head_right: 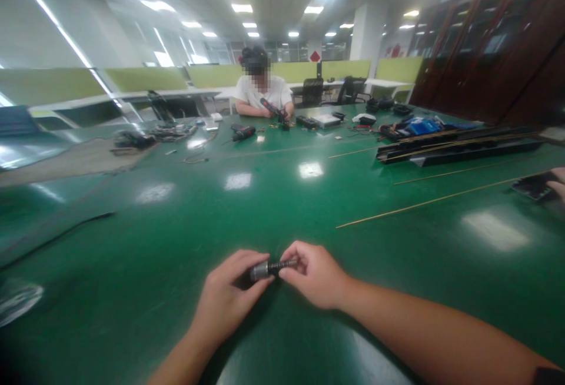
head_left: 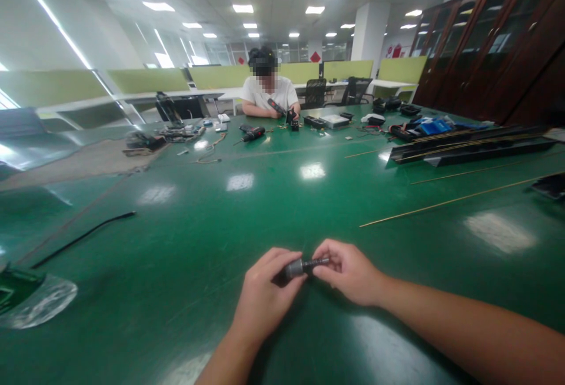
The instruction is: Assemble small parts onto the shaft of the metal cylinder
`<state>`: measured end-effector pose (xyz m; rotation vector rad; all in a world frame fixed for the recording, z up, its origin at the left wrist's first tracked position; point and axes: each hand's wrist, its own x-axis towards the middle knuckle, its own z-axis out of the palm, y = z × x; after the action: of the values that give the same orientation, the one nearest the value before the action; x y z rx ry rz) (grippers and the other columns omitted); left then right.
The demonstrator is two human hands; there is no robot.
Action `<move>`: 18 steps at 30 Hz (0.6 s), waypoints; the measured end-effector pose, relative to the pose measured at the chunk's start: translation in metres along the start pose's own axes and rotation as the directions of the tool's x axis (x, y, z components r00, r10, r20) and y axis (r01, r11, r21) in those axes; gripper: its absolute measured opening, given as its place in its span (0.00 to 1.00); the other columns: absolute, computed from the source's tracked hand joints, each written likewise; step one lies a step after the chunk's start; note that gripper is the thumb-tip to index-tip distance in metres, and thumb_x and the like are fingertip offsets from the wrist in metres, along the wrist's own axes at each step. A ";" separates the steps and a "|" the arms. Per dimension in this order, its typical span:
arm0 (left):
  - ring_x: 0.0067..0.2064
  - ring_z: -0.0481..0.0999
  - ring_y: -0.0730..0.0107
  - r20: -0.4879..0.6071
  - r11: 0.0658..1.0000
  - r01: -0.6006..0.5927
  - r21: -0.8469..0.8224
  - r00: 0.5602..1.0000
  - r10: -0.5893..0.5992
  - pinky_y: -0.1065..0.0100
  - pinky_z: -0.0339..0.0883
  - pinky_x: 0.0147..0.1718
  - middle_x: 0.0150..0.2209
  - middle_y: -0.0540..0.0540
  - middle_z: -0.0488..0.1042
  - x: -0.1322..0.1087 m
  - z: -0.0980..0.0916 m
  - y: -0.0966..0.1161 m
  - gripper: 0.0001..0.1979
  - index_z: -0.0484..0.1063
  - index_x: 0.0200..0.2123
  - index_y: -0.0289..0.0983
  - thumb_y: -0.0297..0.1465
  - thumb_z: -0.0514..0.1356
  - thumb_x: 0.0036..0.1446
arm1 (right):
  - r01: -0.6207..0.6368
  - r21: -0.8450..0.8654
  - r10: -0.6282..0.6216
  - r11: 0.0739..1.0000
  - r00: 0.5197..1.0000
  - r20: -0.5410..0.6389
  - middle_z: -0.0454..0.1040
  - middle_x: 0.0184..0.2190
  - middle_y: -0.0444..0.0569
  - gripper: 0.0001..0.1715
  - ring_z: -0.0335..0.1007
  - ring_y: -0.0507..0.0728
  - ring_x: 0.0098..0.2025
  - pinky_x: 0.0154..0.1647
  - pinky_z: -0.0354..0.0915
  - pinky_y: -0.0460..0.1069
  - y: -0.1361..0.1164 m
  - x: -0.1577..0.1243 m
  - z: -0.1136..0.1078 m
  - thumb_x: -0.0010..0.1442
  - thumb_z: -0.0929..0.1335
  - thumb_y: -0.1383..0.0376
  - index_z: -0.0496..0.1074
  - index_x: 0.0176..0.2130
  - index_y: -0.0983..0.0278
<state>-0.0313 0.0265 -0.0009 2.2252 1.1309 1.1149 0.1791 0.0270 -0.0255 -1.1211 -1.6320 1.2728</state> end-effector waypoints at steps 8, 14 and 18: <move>0.42 0.76 0.69 -0.005 1.000 0.002 0.027 1.000 -0.002 0.70 0.69 0.42 0.40 0.50 0.77 0.000 -0.002 -0.001 0.13 0.76 0.45 0.43 0.26 0.66 0.56 | -0.014 0.041 0.014 0.999 1.000 0.001 0.69 0.25 0.41 0.07 0.63 0.49 0.24 0.26 0.59 0.45 -0.003 0.001 0.000 0.59 0.70 0.65 0.70 0.38 0.65; 0.41 0.76 0.68 -0.029 0.999 -0.014 0.047 0.999 0.015 0.69 0.70 0.42 0.40 0.48 0.77 0.001 -0.003 0.001 0.12 0.76 0.44 0.42 0.27 0.65 0.56 | -0.034 0.054 0.034 0.998 0.999 -0.009 0.69 0.25 0.41 0.07 0.63 0.49 0.24 0.25 0.58 0.44 -0.007 0.001 0.000 0.58 0.70 0.65 0.70 0.38 0.65; 0.41 0.77 0.67 -0.052 0.998 -0.018 0.061 0.998 0.021 0.68 0.71 0.41 0.40 0.48 0.77 0.001 -0.004 0.001 0.12 0.76 0.44 0.42 0.27 0.66 0.55 | -0.043 0.092 0.044 0.995 0.999 -0.009 0.68 0.24 0.40 0.09 0.63 0.49 0.22 0.23 0.58 0.44 -0.008 0.001 -0.001 0.59 0.70 0.63 0.69 0.38 0.65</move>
<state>-0.0340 0.0264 0.0026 2.2695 1.1809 1.1681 0.1781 0.0268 -0.0180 -1.1112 -1.5322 1.3532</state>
